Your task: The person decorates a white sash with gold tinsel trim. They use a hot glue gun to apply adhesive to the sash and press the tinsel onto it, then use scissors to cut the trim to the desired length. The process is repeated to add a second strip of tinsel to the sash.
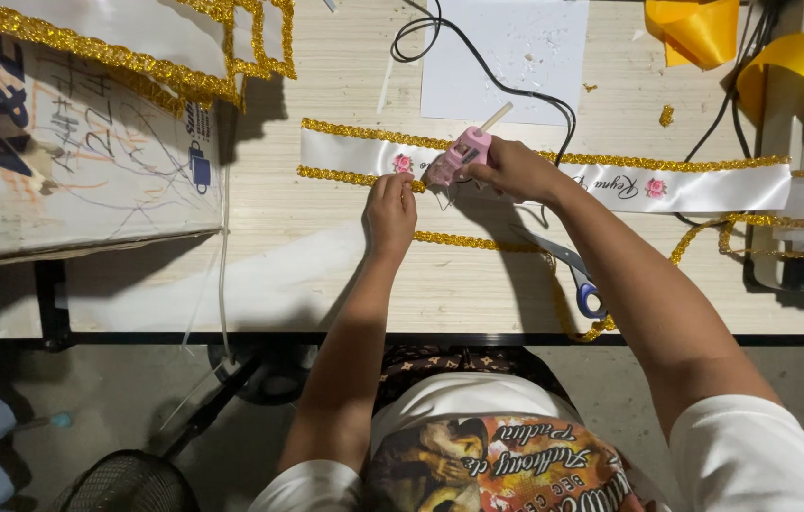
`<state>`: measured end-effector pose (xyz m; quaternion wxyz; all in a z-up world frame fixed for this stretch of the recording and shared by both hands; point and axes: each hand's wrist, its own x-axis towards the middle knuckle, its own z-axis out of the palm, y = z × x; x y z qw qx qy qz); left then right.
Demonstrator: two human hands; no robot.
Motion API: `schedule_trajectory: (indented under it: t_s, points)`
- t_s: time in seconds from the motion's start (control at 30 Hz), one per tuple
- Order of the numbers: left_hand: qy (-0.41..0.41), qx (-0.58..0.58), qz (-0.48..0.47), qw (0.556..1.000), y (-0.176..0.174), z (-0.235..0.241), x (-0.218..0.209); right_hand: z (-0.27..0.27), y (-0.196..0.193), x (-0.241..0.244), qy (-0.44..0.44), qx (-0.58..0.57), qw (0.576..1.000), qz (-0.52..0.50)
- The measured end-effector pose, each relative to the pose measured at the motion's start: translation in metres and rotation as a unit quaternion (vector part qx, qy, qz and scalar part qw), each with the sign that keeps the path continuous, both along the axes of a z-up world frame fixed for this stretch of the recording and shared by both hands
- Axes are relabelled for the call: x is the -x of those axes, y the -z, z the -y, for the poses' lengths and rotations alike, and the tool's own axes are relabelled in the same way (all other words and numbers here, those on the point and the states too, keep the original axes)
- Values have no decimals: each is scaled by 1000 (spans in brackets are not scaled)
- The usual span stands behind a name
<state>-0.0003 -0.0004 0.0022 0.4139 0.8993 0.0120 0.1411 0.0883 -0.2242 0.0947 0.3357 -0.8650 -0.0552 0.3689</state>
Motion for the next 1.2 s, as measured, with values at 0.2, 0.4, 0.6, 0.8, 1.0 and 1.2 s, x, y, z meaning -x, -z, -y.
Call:
schedule_trajectory:
  t_s: [0.2,0.4,0.6,0.8,1.0,1.2]
  points:
    - [1,1,4,1000,-2,0,0,-1,-11,2,0,20,1000,-5]
    - [-6,3,5,1000,4,1,0,4,-16,5,7,30,999,-16]
    - [-3,-8,7,1000,-1,1,1,15,-21,10,19,23,999,-19]
    - [-2,-17,1,1000,5,1,1,29,-16,14,46,37,998,-39]
    - [5,-22,3,1000,3,1,1,39,-26,17,53,57,996,-53]
    - [7,-33,-5,999,4,0,1,56,-25,23,66,43,996,-46]
